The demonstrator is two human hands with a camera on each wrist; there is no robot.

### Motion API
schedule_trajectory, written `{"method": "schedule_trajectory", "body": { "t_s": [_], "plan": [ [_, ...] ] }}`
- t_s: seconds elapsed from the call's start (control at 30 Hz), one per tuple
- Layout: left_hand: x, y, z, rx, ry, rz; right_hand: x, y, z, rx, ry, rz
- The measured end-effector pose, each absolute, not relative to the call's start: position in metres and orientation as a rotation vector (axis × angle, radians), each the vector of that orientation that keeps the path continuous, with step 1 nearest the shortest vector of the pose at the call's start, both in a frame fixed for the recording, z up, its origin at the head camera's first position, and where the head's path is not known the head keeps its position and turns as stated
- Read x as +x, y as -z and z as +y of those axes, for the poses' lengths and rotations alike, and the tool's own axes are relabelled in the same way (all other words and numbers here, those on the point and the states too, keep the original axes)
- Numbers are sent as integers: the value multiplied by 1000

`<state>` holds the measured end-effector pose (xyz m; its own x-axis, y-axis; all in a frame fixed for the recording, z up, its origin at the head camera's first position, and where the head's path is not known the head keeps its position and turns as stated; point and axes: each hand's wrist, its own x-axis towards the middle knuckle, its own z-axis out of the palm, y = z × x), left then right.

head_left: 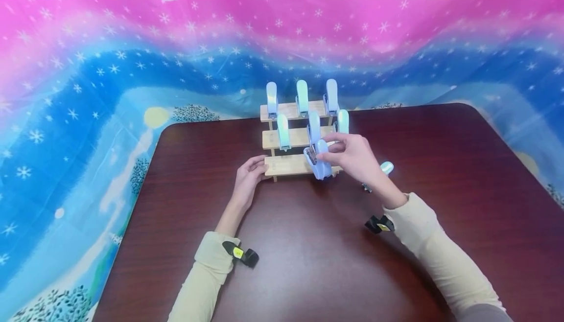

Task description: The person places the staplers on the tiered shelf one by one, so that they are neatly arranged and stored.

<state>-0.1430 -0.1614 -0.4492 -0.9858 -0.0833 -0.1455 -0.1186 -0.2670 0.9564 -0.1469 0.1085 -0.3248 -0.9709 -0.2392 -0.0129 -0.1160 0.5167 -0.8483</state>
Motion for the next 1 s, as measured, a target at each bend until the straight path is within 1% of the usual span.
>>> {"method": "schedule_trajectory", "body": {
  "t_s": [0.43,1.0],
  "plan": [
    [-144,450,-162,-261,-2473,1881,-150,349,77,-438,1293,2850],
    [-142,449,-161,-261,-2472,1883,-151,364,64,-592,1159,3036]
  ]
}}
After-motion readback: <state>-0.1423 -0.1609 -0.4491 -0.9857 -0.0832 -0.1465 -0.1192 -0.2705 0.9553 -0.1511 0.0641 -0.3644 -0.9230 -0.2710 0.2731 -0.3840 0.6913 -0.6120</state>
